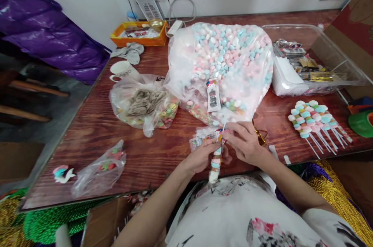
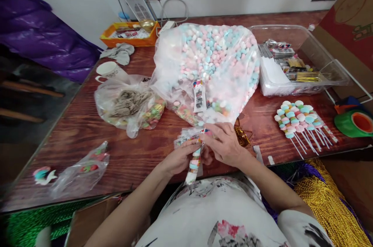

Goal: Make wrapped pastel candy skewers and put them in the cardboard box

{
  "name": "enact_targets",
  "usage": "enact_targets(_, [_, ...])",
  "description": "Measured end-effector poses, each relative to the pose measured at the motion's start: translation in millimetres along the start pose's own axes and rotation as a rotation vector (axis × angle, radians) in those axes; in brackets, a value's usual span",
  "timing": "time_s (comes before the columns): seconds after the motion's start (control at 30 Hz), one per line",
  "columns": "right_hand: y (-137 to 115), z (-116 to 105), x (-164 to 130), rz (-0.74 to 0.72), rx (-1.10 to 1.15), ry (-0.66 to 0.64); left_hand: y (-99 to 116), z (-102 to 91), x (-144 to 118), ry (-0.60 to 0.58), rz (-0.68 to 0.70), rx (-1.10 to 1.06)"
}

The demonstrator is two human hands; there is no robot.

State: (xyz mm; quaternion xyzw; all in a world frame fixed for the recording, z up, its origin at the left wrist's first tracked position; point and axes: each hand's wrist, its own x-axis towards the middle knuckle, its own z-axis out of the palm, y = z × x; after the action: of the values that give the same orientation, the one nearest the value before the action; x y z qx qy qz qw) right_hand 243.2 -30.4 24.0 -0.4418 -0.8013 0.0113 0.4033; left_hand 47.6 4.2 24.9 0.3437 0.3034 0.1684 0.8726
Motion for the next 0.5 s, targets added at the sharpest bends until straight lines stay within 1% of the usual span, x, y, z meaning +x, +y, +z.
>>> enact_targets(0.07, [5.3, -10.1, -1.3, -0.182, -0.137, -0.129, 0.5, -1.1, -1.3, -0.079, -0.068, 0.021])
enact_targets(0.13, [7.4, -16.1, -3.5, -0.31, -0.167, -0.194, -1.5, -2.0, -2.8, -0.159, -0.145, 0.053])
enact_targets(0.2, [5.6, -17.7, -7.3, -0.378, -0.157, -0.233, -3.1, -2.4, -4.4, -0.216, -0.21, 0.114])
enact_targets(0.23, [3.4, -17.0, -9.7, -0.382, -0.157, -0.258, -3.2, -2.3, -5.5, -0.236, -0.234, 0.17])
enact_targets(0.27, [0.4, -15.3, -12.4, -0.363, -0.159, -0.295, -2.6, -1.8, -6.8, -0.247, -0.246, 0.257])
enact_targets(0.3, [-3.0, -12.8, -15.3, -0.322, -0.161, -0.34, -1.6, -1.0, -8.6, -0.245, -0.235, 0.391])
enact_targets(0.33, [-6.7, -9.6, -18.1, -0.259, -0.159, -0.392, -0.5, 0.1, -10.7, -0.225, -0.193, 0.575])
enact_targets(0.37, [-10.3, -5.9, -20.7, -0.175, -0.152, -0.445, 0.3, 1.4, -13.1, -0.182, -0.121, 0.799])
enact_targets(0.43, [-16.5, 2.4, -24.6, 0.036, -0.11, -0.551, -0.1, 3.8, -18.0, -0.058, 0.071, 1.265])
enact_targets(0.47, [-19.1, 6.5, -25.7, 0.141, -0.07, -0.603, -1.5, 4.4, -20.0, -0.002, 0.162, 1.451])
enact_targets(0.5, [-21.4, 10.1, -26.3, 0.233, -0.026, -0.644, -3.4, 4.1, -21.3, 0.04, 0.23, 1.582])
